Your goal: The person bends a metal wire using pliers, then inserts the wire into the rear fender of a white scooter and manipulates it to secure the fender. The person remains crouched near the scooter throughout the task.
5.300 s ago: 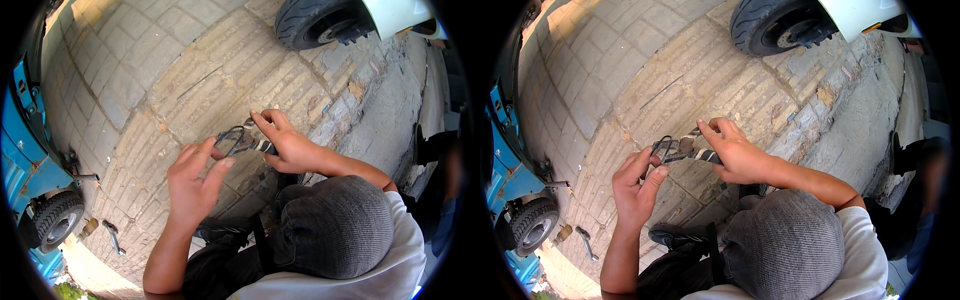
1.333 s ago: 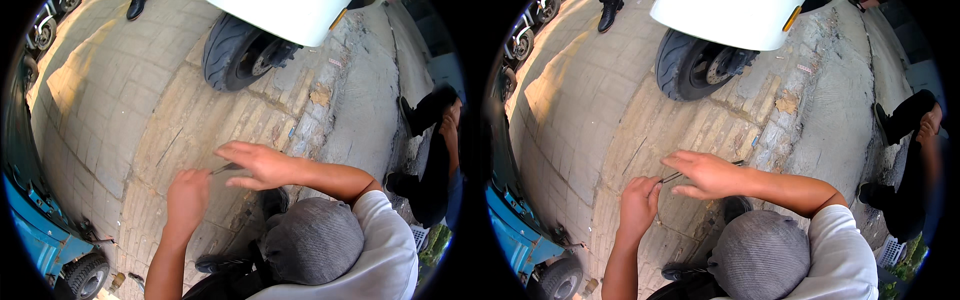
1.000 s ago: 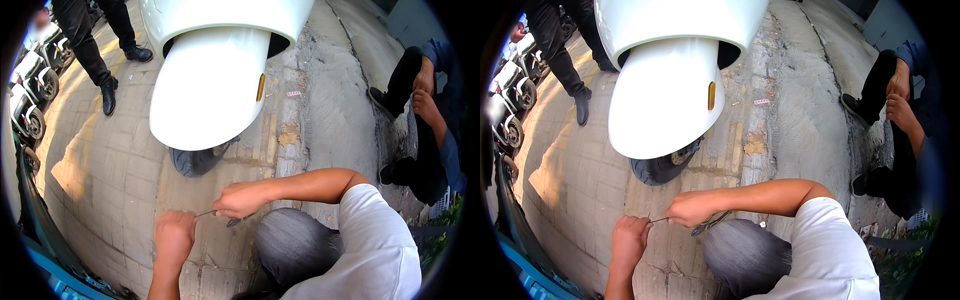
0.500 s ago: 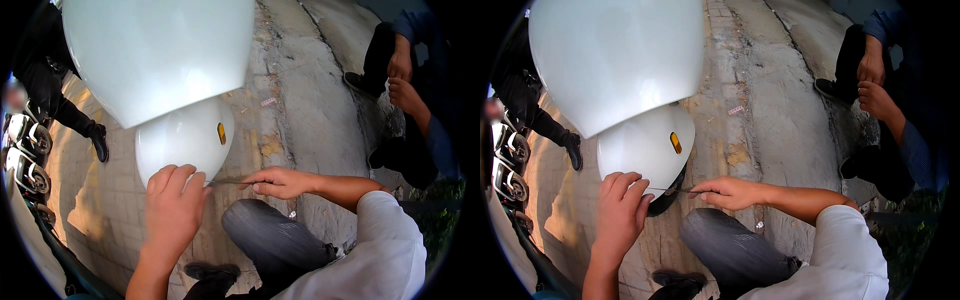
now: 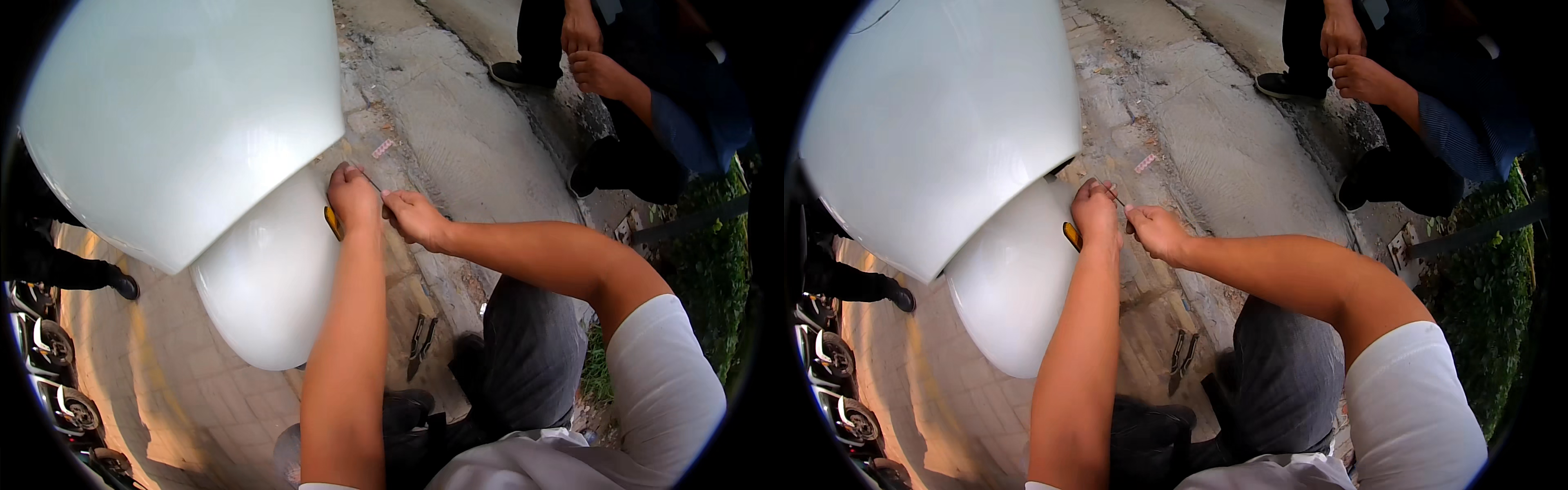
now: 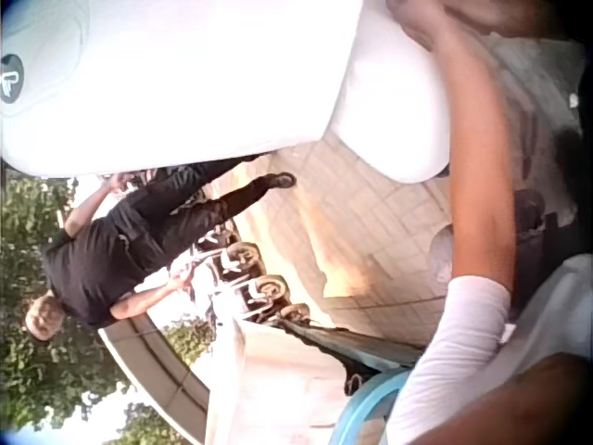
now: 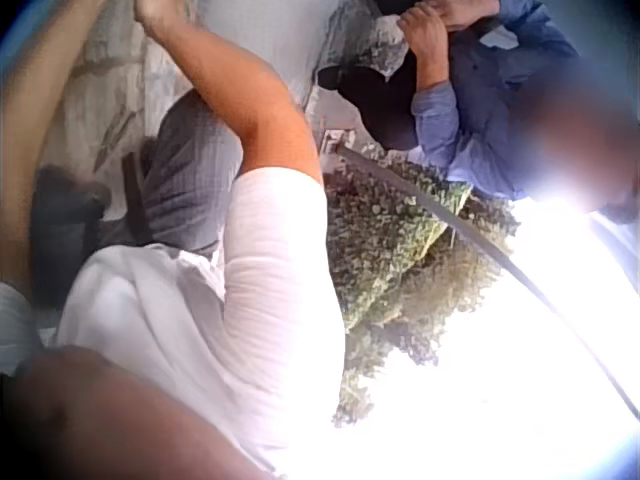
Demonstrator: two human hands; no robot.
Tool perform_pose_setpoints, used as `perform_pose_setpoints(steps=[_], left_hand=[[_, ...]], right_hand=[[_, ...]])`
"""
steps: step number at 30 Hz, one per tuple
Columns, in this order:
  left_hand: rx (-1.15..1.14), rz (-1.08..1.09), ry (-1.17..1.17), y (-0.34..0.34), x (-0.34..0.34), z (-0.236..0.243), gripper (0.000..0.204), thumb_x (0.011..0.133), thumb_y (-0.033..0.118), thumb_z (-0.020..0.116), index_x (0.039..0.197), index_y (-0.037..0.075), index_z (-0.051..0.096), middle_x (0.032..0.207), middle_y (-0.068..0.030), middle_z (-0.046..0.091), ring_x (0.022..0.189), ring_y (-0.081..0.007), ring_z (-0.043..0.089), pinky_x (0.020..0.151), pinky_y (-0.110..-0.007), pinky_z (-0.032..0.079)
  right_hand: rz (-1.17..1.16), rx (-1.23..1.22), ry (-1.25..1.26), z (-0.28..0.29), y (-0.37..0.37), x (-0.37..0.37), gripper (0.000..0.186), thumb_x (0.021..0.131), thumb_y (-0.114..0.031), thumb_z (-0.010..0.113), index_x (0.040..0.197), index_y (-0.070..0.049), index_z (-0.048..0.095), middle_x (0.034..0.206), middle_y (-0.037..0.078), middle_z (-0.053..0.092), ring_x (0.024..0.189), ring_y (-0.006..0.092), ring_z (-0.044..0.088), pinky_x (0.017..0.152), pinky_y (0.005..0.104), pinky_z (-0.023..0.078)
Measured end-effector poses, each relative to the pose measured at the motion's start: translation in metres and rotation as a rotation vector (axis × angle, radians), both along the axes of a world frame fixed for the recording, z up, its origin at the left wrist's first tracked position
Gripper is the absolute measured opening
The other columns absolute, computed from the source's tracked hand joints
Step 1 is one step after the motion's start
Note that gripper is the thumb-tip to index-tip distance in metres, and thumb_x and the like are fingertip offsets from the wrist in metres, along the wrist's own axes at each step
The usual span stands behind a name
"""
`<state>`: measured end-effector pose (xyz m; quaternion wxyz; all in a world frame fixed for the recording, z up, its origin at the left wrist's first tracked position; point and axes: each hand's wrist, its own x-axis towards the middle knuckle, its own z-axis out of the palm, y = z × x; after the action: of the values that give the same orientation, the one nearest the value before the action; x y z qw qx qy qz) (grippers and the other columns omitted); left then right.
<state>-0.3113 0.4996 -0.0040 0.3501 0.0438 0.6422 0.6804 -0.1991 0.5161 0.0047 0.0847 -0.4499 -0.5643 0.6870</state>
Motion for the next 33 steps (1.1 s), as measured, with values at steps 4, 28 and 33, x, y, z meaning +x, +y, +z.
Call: perform_pose_setpoints(steps=[4,28,33], left_hand=[[0.076,-0.03,-0.054,0.011,0.004,-0.007,0.033,0.096,0.006,0.045,0.128,-0.002,0.053,0.097,-0.0099,0.064,0.069,-0.0111,0.053,0.061,-0.026,0.046],[-0.223,0.109,0.633,0.051,-0.029,-0.074,0.039,0.091,0.002,0.041,0.129,-0.007,0.049,0.116,-0.0151,0.059,0.106,-0.0236,0.057,0.093,-0.03,0.043],[-0.204,0.11,0.683,0.051,-0.029,-0.07,0.038,0.09,0.005,0.044,0.125,-0.009,0.049,0.119,-0.0192,0.06,0.11,-0.0274,0.058,0.095,-0.032,0.042]], right_hand=[[-0.298,0.214,0.252,-0.073,-0.017,-0.031,0.04,0.1,-0.032,0.044,0.085,0.002,0.061,0.077,0.005,0.061,0.07,0.0106,0.051,0.066,0.027,0.043],[-0.124,0.267,0.448,-0.108,0.0,-0.061,0.03,0.097,-0.011,0.049,0.123,0.002,0.055,0.119,0.007,0.061,0.109,0.011,0.053,0.092,0.0271,0.043],[-0.162,0.206,0.416,-0.103,0.001,-0.067,0.027,0.097,-0.012,0.046,0.115,0.005,0.058,0.11,0.006,0.063,0.102,0.0077,0.05,0.087,0.0275,0.044]])
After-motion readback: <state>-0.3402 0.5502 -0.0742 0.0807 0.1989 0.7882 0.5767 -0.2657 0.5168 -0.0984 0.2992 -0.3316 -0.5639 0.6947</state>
